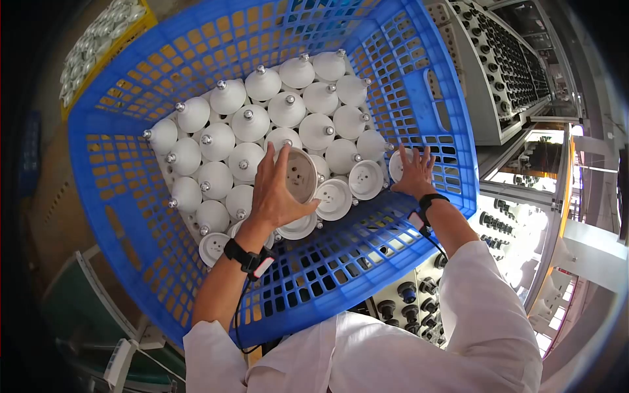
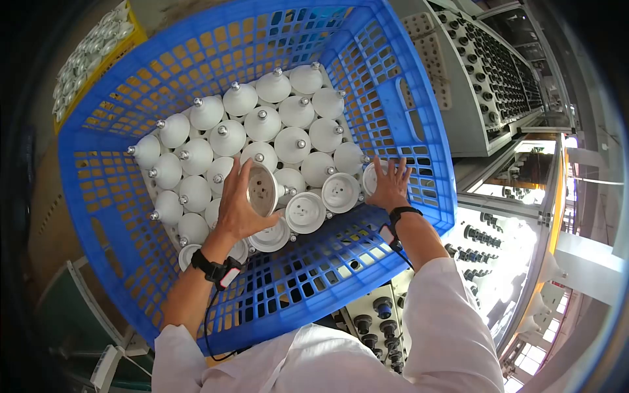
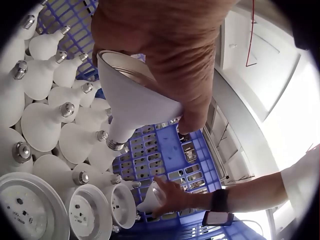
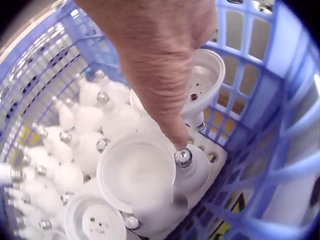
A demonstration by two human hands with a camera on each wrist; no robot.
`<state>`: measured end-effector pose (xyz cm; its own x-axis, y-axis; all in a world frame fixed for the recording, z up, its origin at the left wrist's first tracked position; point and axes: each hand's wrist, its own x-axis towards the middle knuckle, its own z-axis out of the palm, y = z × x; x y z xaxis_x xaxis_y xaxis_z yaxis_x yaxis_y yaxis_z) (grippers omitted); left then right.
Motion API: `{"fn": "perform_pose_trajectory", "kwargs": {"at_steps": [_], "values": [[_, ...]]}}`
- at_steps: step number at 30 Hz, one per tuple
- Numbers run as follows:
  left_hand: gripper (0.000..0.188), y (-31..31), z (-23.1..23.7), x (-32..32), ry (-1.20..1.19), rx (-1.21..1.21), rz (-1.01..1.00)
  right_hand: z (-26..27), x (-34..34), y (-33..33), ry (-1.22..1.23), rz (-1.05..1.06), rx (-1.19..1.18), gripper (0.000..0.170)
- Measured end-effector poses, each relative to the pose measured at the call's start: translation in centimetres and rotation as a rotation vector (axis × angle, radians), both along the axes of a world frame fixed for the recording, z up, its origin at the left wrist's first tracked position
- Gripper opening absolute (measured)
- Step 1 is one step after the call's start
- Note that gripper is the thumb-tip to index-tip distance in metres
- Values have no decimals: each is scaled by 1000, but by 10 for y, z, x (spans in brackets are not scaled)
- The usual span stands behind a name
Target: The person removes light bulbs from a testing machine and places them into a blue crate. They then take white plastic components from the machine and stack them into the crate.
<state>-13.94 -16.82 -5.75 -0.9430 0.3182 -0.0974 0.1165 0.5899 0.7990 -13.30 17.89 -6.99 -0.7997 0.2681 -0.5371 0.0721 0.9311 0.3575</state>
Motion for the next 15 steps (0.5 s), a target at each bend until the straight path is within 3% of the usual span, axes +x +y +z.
{"fn": "perform_pose_trajectory", "kwargs": {"at_steps": [8,9,10,12,13,14,15], "values": [[110,19,2,4,-71,6,-61,2,5,11,11,66,-11,111],[111,24,3,0,-87,-15,-88,12,2,11,-3,80,-52,96],[111,31,7,-3,-79,-17,-99,20,1,14,6,69,-54,96],[111,51,14,-12,-64,-94,-155,40,0,21,164,-26,-282,83],[111,62,13,-18,-7,-118,-180,69,3,12,228,22,-297,71],[111,76,10,-23,7,-123,-188,91,12,10,243,14,-300,71],[110,92,6,-29,64,-149,-218,111,24,10,406,28,-445,68]]}}
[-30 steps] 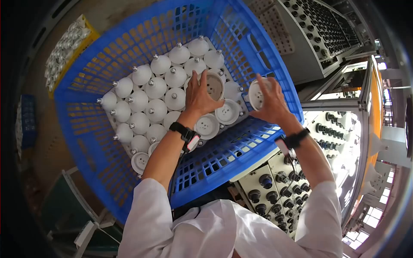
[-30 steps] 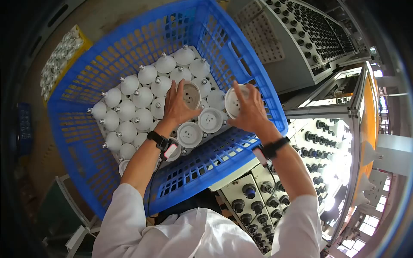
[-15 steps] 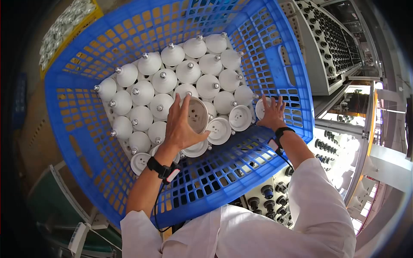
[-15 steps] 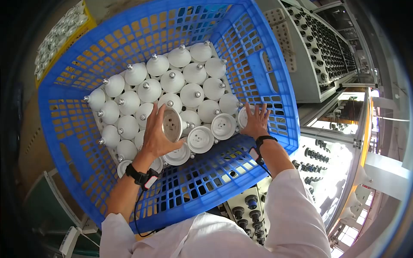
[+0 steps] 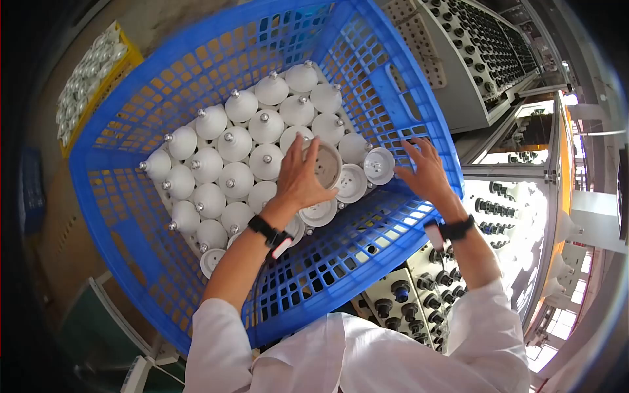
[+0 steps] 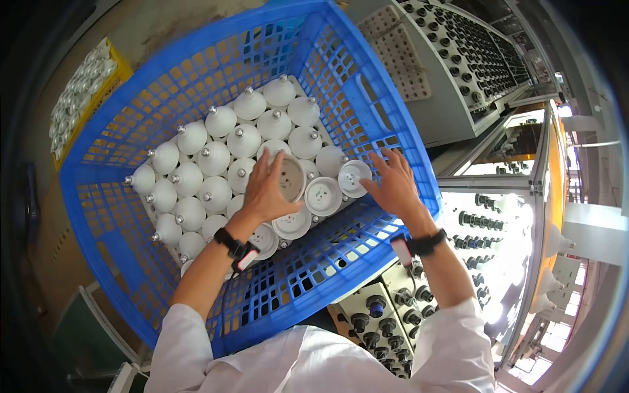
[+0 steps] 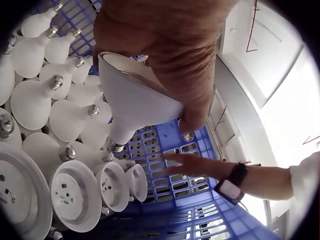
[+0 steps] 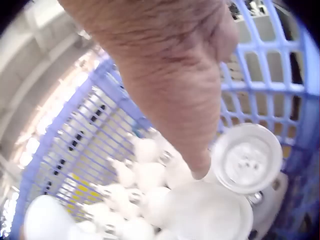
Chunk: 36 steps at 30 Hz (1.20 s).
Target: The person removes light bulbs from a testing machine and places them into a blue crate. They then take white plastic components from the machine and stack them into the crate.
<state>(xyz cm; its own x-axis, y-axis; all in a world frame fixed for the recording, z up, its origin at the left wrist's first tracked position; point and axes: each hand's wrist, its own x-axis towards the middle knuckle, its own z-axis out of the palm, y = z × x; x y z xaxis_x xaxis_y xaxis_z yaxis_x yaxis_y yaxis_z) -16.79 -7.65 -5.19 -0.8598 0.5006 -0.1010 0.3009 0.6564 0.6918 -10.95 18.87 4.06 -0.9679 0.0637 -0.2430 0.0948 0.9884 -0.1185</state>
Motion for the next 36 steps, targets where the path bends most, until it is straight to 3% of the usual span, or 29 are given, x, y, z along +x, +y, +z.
{"fn": "perform_pose_trajectory", "kwargs": {"at_steps": [1,5,14,17,21,36], "values": [[110,17,-3,-6,57,-19,-31,18,14,1,163,9,-143,65],[111,85,-23,-21,87,-131,-108,76,99,1,351,-55,-322,53],[123,143,-82,-38,277,-354,-336,108,281,28,337,-617,-242,43],[123,150,-88,-37,267,-410,-293,96,318,33,337,-741,-263,43],[123,153,-93,-41,283,-426,-294,89,340,37,317,-822,-291,42],[127,150,-93,-21,175,-430,-170,83,387,52,269,-787,-339,41]]}}
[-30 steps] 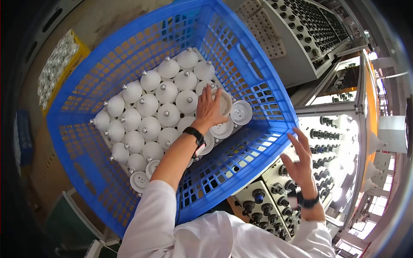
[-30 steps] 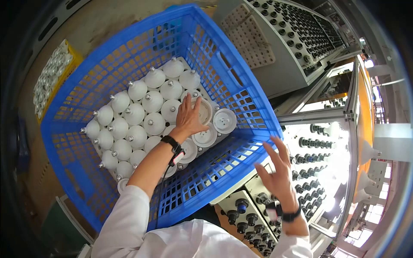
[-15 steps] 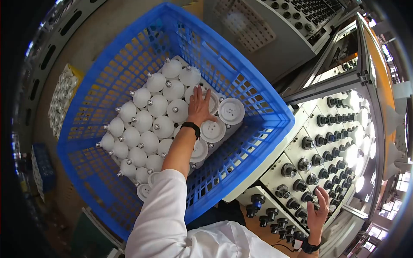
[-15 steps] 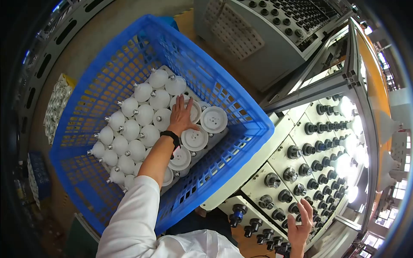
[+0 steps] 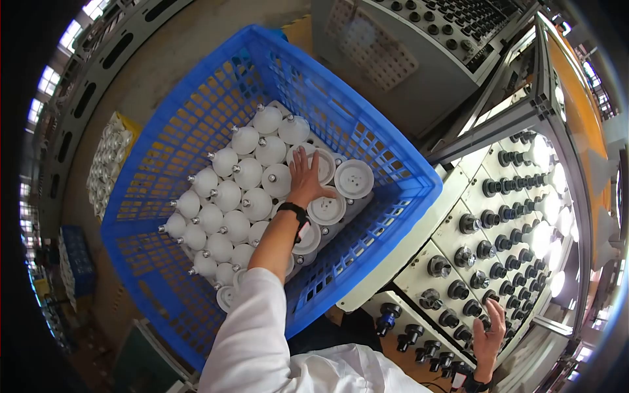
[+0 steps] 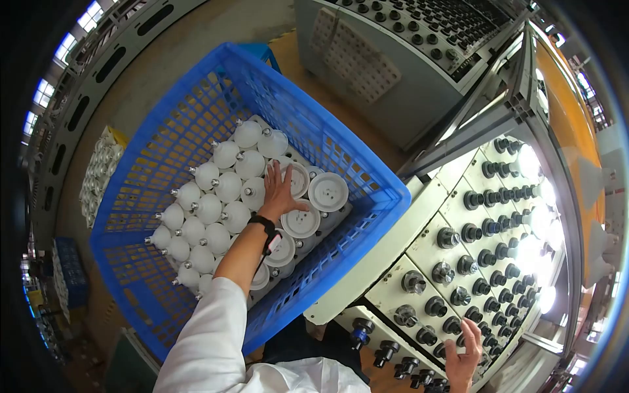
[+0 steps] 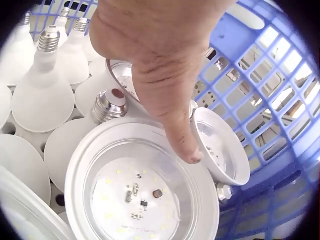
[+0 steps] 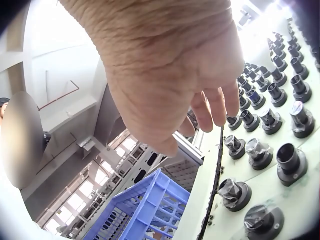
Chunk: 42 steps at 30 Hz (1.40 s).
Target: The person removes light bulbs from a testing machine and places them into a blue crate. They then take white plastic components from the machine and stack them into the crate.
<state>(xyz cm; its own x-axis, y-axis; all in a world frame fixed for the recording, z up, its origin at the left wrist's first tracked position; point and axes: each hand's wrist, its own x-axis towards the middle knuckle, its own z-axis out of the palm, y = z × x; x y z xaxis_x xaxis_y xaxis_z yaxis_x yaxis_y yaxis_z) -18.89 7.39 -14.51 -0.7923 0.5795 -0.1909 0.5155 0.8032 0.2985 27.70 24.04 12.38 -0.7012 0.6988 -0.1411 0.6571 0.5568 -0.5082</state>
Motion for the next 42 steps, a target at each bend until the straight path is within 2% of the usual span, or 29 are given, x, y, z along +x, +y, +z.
{"fn": "perform_pose_trajectory", "kwargs": {"at_steps": [3,5,6,7,8,9,10,11,13,15,19,20,21,23,24,25,26,27,28,29,30,31,32,33,34,36,40,42], "values": [[107,-27,-1,15,75,182,-162,-10,42,18,3,-162,124,46],[86,-53,-20,31,150,449,-232,-14,63,32,145,-185,179,45],[74,-62,-16,33,4,474,-217,-8,72,34,65,-215,292,45],[63,-76,-18,37,133,571,-297,-14,92,46,52,-283,324,48],[54,-75,13,44,136,557,-287,-25,118,61,9,-355,424,50],[44,-76,47,54,39,566,-211,-35,149,78,-20,-373,475,56],[41,-71,81,67,53,641,-182,-42,175,91,-53,-479,522,62],[35,-68,124,82,94,681,-257,-51,194,105,-71,-557,554,69],[32,-48,177,107,80,733,-331,-65,225,143,-133,-731,580,80],[32,-17,225,141,-14,706,-599,-71,237,176,-163,-843,586,88],[46,74,274,218,-168,657,-783,-68,253,240,-132,-930,653,94],[50,97,281,238,-185,625,-818,-71,263,259,-81,-937,510,95],[54,120,282,257,-222,612,-852,-61,255,268,-70,-938,501,95],[62,171,275,292,-290,620,-920,-46,235,287,-75,-791,325,98],[64,198,268,310,-323,636,-946,-57,231,304,-138,-723,373,98],[69,224,260,328,-313,621,-964,-97,242,337,-198,-672,446,89],[73,251,241,343,-345,688,-970,-105,235,357,-293,-627,358,77],[77,276,233,359,-193,646,-1020,-112,229,377,-385,-575,271,66],[83,300,216,375,-182,660,-1000,-100,219,379,-280,-606,125,61],[89,319,210,389,-164,632,-974,-129,231,404,-117,-474,118,55],[103,338,206,401,-127,565,-937,-117,220,399,-175,-526,149,56],[115,352,209,412,-195,533,-835,-103,209,395,-233,-577,175,58],[120,369,194,420,-202,424,-824,-90,201,385,-269,-575,173,61],[123,386,189,427,-95,249,-862,-101,206,390,-345,-607,238,62],[126,396,188,431,-76,180,-893,-111,212,395,-384,-569,258,61],[132,424,166,445,-36,174,-859,-117,219,392,-384,-511,309,60],[139,421,198,444,-121,82,-885,-123,225,386,-327,-480,360,57],[140,426,198,448,3,-6,-927,-121,222,387,-316,-465,315,56]]}}
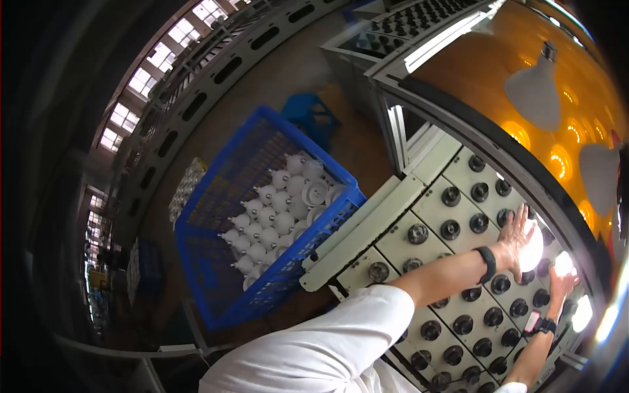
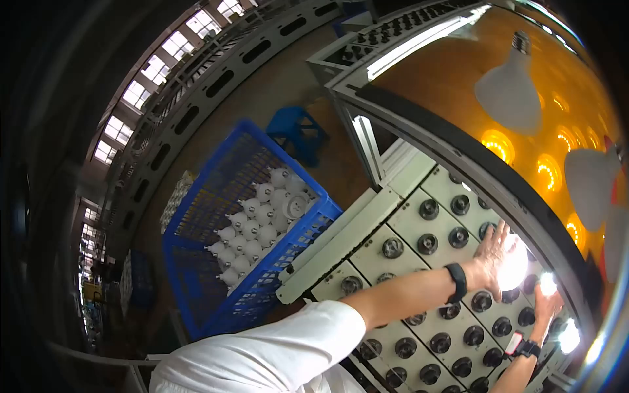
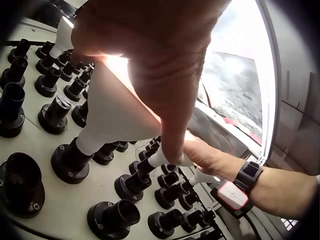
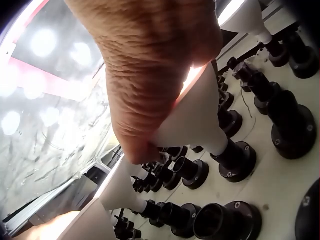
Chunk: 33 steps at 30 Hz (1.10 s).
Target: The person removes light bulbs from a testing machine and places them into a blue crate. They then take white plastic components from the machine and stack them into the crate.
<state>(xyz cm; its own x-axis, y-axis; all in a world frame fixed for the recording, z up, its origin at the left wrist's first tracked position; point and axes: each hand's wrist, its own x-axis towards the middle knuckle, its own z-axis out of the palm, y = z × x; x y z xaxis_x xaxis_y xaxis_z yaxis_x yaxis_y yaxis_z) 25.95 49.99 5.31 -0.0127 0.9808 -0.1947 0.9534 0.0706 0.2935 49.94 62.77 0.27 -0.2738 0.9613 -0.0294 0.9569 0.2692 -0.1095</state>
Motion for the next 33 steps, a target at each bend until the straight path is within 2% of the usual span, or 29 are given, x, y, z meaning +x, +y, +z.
{"fn": "perform_pose_trajectory", "kwargs": {"at_steps": [1,7,9,10,11,12,13,15,16,17,18,19,20,21,22,24,25,26,27,28,29,31,33], "values": [[139,2,1,3,54,-29,2,-8,5,2,2,-19,8,56],[132,15,-13,11,-27,-33,54,-29,18,6,-1,-69,152,58],[128,9,-30,29,73,140,99,-48,32,24,-84,45,224,60],[121,-5,-25,27,-29,212,88,-49,37,29,-125,94,221,62],[119,-18,-30,26,2,270,95,-51,40,36,-134,112,229,62],[121,-20,-41,26,-35,323,98,-49,37,41,-278,151,152,62],[122,-25,-37,18,-69,376,101,-56,40,45,-322,145,181,62],[99,-54,-20,6,-188,424,96,-60,45,49,-359,145,254,65],[97,-54,-18,7,-247,431,224,-58,47,49,-352,153,298,67],[97,-44,-20,12,-259,441,240,-57,49,50,-344,161,342,70],[110,-25,-19,19,-464,527,369,-52,48,52,-143,161,216,66],[114,-26,-7,20,-510,558,386,-56,48,50,-57,144,300,70],[118,-28,6,23,-526,570,331,-60,48,47,31,133,384,75],[122,-34,21,20,-561,582,278,-52,52,47,12,158,384,75],[126,-50,31,15,-597,585,219,-46,50,48,-8,164,376,76],[121,-99,45,-11,-728,509,129,-37,38,50,-34,183,356,78],[121,-128,51,-33,-845,351,87,-32,32,45,-49,190,339,79],[120,-159,38,-44,-742,581,144,-24,27,36,-65,188,326,80],[116,-202,39,-75,-691,665,179,-14,19,29,-75,182,318,82],[104,-243,46,-108,-730,650,233,2,4,7,-190,126,342,85],[92,-285,53,-141,-770,636,288,-7,22,19,9,267,519,86],[84,-369,61,-205,-697,842,373,17,14,-6,20,301,605,83],[105,-461,46,-250,-420,658,721,39,7,-39,15,317,626,81]]}}
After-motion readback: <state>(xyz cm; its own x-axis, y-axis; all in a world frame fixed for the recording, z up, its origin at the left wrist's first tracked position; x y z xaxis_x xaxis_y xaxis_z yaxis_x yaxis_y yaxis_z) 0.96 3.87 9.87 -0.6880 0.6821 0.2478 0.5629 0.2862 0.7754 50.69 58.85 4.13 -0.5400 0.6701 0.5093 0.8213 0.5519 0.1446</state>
